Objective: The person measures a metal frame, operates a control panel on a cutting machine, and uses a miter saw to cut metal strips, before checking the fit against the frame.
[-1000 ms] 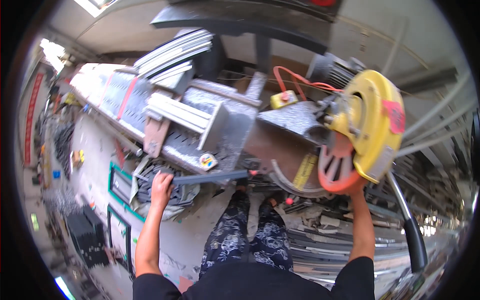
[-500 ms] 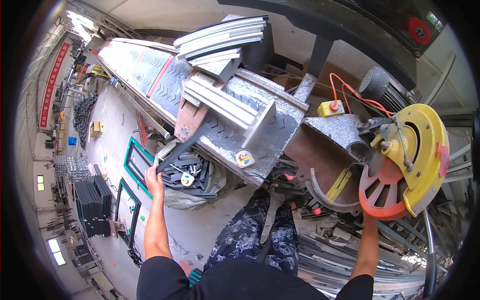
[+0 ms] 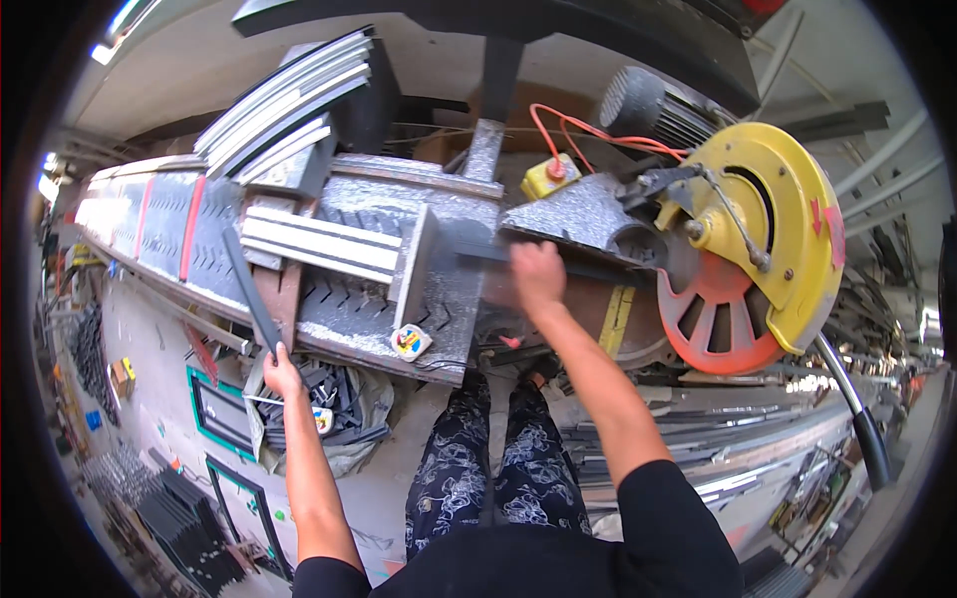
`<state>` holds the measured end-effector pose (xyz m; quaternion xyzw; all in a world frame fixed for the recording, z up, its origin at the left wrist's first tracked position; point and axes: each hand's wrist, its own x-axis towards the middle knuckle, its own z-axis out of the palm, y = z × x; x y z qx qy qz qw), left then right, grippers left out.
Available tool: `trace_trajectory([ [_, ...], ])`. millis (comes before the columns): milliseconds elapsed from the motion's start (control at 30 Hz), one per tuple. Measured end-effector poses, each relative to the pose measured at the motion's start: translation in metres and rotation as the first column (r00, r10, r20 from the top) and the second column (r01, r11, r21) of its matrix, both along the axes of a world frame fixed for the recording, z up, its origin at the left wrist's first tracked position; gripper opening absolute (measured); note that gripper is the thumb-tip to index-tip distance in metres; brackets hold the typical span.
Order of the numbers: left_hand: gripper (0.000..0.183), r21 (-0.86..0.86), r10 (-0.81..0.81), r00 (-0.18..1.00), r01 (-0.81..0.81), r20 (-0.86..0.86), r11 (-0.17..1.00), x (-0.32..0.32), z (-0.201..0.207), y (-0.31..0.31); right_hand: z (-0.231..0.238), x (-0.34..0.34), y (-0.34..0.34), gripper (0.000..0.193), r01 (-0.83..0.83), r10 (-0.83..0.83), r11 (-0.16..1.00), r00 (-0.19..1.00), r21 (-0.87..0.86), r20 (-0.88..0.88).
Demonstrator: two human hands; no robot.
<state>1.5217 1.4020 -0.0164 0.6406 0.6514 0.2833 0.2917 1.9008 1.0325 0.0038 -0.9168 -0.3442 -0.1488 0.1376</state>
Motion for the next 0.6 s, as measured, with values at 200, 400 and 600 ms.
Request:
trace_trajectory([
  [200,0.048,0.032,-0.066,0.985,0.072,-0.159,0.997,0.012,0.003,0.008,-0.003,-0.005,0.035,0.008,-0.052,0.052,0.999,0.999,0.012,0.014],
  [400,0.051,0.012,-0.068,0.979,0.071,-0.191,0.997,0.019,0.001,0.011,-0.005,-0.003,0.043,0.013,-0.105,0.102,0.994,0.992,0.031,0.081],
  [600,0.056,0.085,-0.088,0.925,0.128,-0.370,0.988,0.028,-0.001,0.016,-0.004,-0.001,0.040,0.007,-0.094,0.087,0.993,0.991,0.065,0.099],
])
